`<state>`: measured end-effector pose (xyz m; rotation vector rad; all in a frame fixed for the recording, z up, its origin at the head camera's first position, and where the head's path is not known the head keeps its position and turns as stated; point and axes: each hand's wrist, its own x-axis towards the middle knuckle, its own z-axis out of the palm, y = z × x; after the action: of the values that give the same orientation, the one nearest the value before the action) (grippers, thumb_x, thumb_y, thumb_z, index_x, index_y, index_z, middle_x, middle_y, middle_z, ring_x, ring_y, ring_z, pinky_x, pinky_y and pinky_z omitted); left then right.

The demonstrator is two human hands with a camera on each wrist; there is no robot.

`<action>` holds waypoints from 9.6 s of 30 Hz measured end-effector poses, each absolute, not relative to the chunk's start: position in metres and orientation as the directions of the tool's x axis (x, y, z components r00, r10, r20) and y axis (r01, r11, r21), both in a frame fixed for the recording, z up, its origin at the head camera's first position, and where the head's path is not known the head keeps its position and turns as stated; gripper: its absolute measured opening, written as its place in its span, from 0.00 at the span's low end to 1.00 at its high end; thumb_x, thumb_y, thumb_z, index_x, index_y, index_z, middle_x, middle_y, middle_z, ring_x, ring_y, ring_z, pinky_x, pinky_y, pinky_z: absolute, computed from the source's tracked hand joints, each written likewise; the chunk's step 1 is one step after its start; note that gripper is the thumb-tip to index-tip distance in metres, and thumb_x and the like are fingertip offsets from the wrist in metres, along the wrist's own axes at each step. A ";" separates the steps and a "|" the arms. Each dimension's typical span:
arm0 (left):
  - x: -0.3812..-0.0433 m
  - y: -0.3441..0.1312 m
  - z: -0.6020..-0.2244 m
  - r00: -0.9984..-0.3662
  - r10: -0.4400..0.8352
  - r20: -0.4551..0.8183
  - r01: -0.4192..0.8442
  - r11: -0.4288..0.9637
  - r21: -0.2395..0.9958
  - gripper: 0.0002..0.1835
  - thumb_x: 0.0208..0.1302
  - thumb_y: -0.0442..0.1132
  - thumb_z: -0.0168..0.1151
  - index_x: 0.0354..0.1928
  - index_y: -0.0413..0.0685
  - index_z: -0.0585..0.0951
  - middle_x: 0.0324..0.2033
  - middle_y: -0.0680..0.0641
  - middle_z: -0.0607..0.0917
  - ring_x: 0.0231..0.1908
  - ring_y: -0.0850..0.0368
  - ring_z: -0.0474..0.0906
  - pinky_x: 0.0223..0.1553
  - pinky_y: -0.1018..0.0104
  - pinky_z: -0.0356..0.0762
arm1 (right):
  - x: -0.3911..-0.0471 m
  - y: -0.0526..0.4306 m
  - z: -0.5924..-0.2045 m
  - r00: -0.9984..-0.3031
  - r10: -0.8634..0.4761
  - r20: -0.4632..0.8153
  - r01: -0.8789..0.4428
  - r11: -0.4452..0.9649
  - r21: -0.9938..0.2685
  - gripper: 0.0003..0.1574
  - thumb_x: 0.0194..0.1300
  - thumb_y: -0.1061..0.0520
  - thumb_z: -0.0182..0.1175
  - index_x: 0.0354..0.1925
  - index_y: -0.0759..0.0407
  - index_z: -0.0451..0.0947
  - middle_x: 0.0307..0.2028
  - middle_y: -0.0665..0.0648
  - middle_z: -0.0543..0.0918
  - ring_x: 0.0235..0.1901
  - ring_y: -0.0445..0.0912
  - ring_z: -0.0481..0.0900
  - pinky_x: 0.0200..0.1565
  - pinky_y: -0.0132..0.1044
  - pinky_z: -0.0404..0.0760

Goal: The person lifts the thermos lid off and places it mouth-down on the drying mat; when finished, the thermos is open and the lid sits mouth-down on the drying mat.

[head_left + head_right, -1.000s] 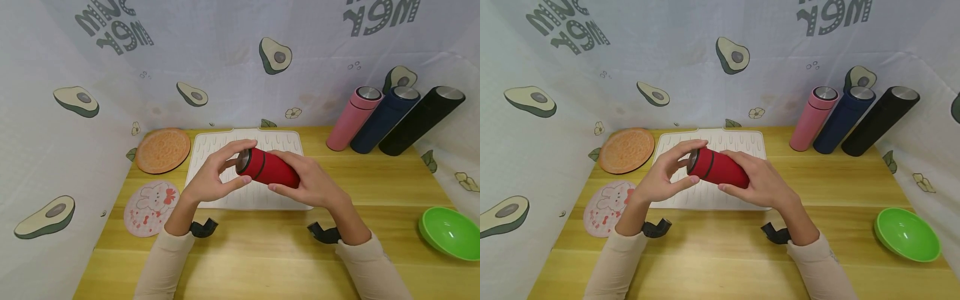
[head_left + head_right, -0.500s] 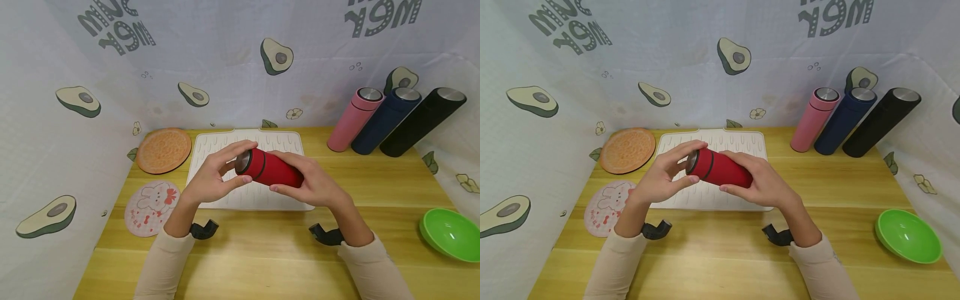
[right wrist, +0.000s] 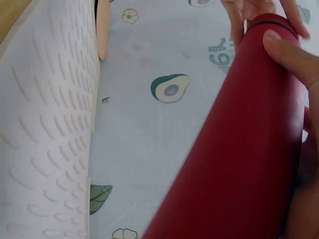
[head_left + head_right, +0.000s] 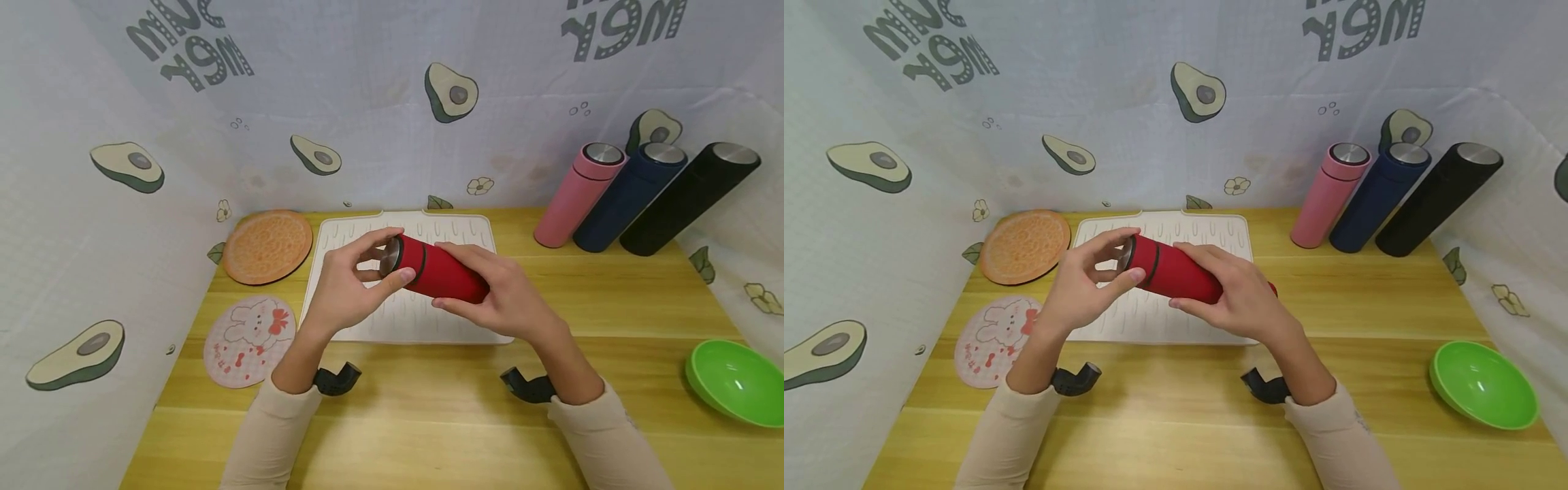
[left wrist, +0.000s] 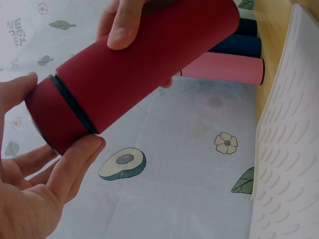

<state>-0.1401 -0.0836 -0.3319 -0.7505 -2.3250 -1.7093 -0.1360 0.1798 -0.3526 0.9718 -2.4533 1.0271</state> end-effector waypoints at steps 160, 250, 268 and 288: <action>-0.163 -0.097 -0.347 -0.695 0.586 0.416 0.551 0.063 0.832 0.45 0.53 0.33 0.80 0.73 0.56 0.70 0.71 0.55 0.72 0.70 0.57 0.69 0.66 0.58 0.79 | -0.137 0.199 -0.349 -0.761 -0.504 0.409 -0.642 0.677 -0.360 0.48 0.54 0.41 0.77 0.71 0.47 0.73 0.56 0.57 0.83 0.43 0.51 0.84 0.37 0.44 0.88; -0.205 -0.199 -0.414 -0.980 0.195 0.048 0.161 0.621 0.767 0.38 0.58 0.35 0.78 0.70 0.41 0.72 0.64 0.38 0.79 0.62 0.41 0.78 0.63 0.47 0.81 | -0.260 0.264 -0.383 -0.964 0.183 0.193 -0.175 0.107 -0.979 0.47 0.72 0.56 0.64 0.79 0.36 0.53 0.78 0.52 0.60 0.78 0.53 0.58 0.80 0.53 0.57; -0.216 -0.202 -0.441 -0.978 0.205 -0.027 0.115 0.645 0.755 0.39 0.62 0.36 0.75 0.73 0.43 0.69 0.67 0.38 0.75 0.61 0.38 0.78 0.59 0.46 0.82 | -0.261 0.261 -0.380 -0.964 0.220 0.149 -0.118 0.150 -0.982 0.46 0.75 0.53 0.60 0.81 0.39 0.49 0.79 0.55 0.58 0.78 0.53 0.57 0.79 0.52 0.58; -0.217 -0.198 -0.444 -0.977 0.213 -0.027 0.140 0.728 0.671 0.39 0.60 0.38 0.76 0.72 0.42 0.70 0.65 0.35 0.78 0.63 0.39 0.77 0.64 0.44 0.78 | -0.254 0.266 -0.380 -0.969 0.206 0.137 -0.088 0.231 -0.969 0.48 0.77 0.52 0.58 0.83 0.46 0.44 0.81 0.58 0.53 0.80 0.57 0.53 0.80 0.49 0.57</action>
<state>-0.2166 -0.1979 -0.4437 -0.3084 -3.0144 -1.1575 -0.2541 0.2662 -0.3804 -0.1116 -2.2679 1.8098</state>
